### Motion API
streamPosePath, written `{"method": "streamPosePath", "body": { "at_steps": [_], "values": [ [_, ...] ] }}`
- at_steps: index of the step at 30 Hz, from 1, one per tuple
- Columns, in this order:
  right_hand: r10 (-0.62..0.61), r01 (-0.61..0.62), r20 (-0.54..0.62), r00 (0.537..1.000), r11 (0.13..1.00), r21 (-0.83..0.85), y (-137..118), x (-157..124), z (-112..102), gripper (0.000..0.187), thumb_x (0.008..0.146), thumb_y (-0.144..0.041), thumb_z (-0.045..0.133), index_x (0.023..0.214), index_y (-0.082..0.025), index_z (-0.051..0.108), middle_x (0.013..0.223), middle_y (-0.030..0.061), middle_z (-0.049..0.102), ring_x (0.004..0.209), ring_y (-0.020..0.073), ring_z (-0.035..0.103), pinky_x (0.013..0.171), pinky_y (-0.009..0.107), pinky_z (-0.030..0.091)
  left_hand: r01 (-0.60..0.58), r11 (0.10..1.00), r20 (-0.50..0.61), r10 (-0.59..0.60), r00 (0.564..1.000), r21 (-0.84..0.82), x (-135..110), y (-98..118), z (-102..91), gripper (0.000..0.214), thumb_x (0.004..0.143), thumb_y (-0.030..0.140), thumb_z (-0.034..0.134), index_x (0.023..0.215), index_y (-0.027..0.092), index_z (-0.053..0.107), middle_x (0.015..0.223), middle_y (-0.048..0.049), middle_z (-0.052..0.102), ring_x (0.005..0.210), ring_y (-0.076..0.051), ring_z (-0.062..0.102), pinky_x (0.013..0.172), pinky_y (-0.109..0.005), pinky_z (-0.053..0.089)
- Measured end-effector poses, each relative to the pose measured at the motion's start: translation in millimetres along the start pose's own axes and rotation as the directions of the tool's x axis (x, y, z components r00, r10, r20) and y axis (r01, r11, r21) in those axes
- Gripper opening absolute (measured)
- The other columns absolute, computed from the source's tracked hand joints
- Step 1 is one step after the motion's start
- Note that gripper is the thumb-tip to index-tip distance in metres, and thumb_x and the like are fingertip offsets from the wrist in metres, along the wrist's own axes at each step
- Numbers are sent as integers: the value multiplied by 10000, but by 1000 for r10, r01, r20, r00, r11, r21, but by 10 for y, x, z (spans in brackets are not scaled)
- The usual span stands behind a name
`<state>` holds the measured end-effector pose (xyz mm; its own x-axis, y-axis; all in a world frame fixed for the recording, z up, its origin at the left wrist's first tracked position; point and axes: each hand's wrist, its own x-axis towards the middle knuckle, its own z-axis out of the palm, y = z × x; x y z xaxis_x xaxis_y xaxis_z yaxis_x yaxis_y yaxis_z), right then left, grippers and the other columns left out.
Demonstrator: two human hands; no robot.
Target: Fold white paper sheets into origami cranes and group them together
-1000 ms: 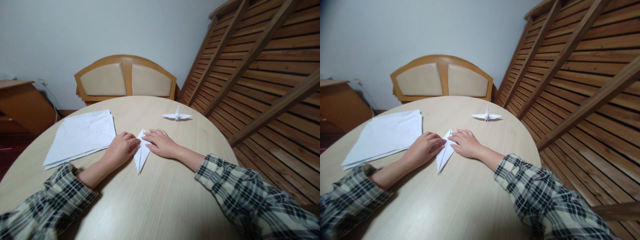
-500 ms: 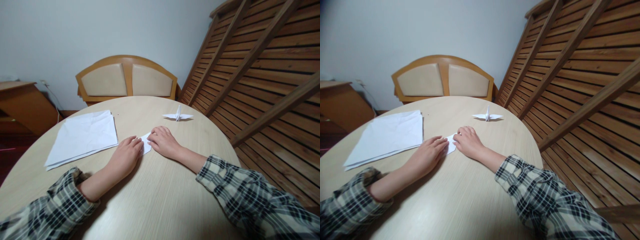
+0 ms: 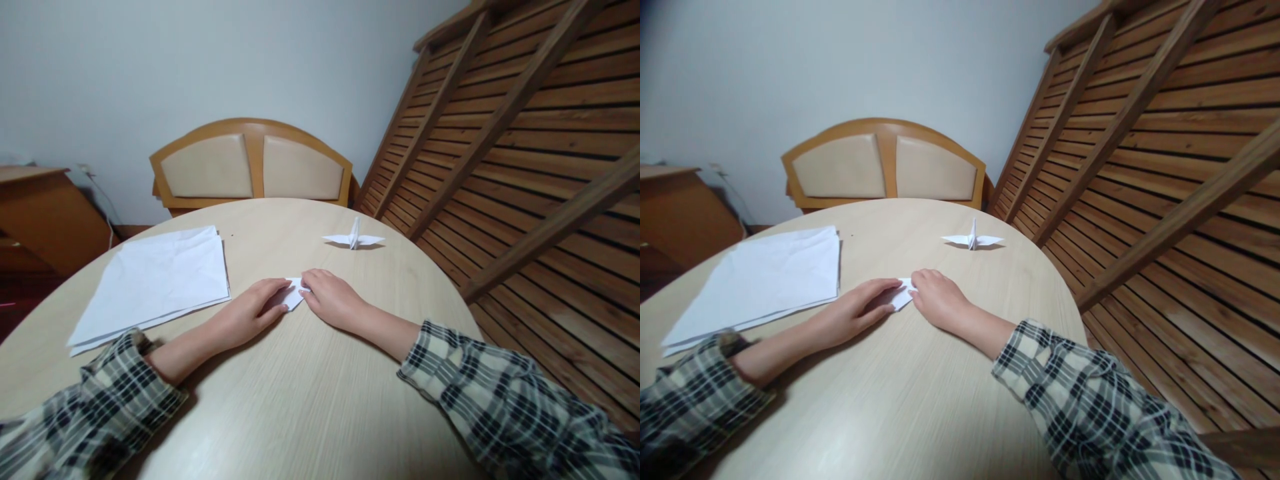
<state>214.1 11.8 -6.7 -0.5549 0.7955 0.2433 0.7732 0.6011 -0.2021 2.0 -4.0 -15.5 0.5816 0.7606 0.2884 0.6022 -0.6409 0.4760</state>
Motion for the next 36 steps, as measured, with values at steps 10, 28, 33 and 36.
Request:
{"method": "streamPosePath", "body": {
  "at_steps": [10, 28, 33, 36],
  "values": [
    [3, -2, 40, 999, 999, -34, -38, -63, -39, 169, 903, -137, 441, 972, -135, 595, 1009, 150, 650, 948, 259, 588, 821, 404, 475, 66, 993, -35, -63, 997, 94, -46, -62, -52, 206, 871, 335, 596, 1009, 183, 576, 953, -90, 663, 838, -225, 623, 743, -354, 508],
    [-202, 209, -81, 976, 974, 86, -32, -67, -12, 140, 910, -228, 552, 899, -187, 686, 919, 58, 695, 928, 206, 569, 840, 349, 388, -62, 996, 14, 61, 998, 64, -55, -121, -97, 147, 918, 268, 532, 970, 179, 638, 1060, -96, 708, 949, -215, 656, 842, -360, 523],
    [-180, 191, -87, 980, 971, 144, -17, -35, 9, 117, 889, -202, 575, 840, -174, 677, 848, 49, 674, 854, 184, 564, 801, 320, 401, -106, 993, 35, 104, 994, 52, -82, -79, -68, 143, 926, 245, 502, 985, 177, 613, 1102, -105, 685, 1002, -217, 641, 871, -362, 518],
    [-172, 189, -102, 980, 962, 197, -12, -23, 21, 101, 868, -139, 573, 870, -172, 669, 855, 41, 667, 852, 173, 564, 799, 305, 410, -80, 995, 22, 79, 997, 57, -96, -84, -54, 176, 928, 228, 487, 1064, 168, 581, 1057, -102, 685, 955, -214, 644, 836, -364, 527]
  ]
}}
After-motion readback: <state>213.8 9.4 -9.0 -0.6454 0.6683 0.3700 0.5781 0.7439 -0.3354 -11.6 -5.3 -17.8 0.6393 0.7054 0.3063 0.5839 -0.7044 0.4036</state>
